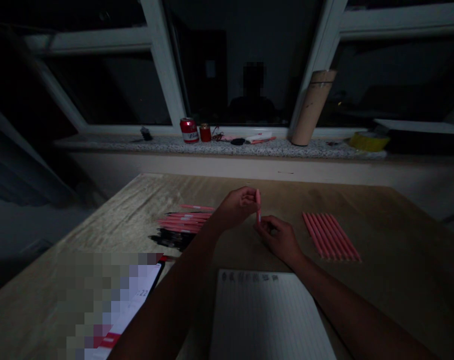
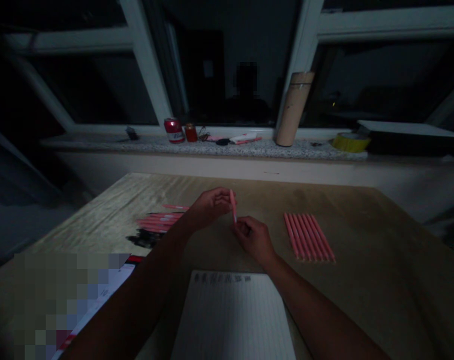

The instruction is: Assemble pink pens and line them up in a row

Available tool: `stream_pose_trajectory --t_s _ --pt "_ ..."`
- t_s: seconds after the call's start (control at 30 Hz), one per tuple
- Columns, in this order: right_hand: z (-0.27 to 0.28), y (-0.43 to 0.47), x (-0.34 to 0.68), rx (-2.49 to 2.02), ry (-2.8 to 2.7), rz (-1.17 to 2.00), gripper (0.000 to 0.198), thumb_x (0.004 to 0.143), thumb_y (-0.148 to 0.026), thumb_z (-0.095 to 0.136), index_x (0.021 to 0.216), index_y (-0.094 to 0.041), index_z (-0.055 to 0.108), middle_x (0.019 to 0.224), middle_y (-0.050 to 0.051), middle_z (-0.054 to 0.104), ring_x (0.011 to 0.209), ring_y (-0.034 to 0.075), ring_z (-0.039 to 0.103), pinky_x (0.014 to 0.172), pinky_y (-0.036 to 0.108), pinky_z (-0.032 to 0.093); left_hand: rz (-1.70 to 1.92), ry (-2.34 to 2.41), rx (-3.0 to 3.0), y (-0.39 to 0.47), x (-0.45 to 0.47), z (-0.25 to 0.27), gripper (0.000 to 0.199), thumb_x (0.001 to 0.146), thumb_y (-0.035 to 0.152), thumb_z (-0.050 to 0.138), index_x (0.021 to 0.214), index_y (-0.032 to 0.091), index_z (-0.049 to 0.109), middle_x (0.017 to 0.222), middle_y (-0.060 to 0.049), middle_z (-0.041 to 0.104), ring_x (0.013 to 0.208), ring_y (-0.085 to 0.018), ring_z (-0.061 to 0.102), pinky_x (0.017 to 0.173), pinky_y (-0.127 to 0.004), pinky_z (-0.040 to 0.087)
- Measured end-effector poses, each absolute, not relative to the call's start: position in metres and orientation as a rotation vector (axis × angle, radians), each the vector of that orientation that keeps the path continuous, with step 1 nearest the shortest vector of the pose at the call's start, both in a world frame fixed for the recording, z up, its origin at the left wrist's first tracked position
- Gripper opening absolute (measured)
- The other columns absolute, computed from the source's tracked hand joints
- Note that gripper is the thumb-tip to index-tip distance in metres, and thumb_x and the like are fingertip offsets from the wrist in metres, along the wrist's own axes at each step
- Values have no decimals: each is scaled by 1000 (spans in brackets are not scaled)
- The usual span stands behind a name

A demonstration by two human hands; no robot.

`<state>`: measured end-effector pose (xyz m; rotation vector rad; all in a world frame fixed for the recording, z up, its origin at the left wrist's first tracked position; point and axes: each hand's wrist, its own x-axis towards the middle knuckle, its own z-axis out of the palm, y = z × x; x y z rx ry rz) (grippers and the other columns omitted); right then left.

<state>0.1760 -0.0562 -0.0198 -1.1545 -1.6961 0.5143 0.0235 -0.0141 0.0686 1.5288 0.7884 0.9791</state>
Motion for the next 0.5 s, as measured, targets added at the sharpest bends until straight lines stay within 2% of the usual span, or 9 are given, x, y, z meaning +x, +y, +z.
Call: stream_pose_trajectory --t_s 0.17,0.5 --pt "-20 -56 175 -1144 -1702 502 22 79 -35 55 85 -16 63 62 1 57 55 12 49 54 23 41 1035 873 1559 -14 26 65 33 58 21 73 86 11 57 74 -2 60 65 -9 55 61 -21 43" --pt "-23 -56 176 -1145 -1715 504 19 80 -33 55 84 -16 63 64 1 57 55 12 49 54 23 40 1073 847 1525 -10 26 61 25 59 10 65 82 12 56 71 0 60 63 -8 55 61 -20 42"
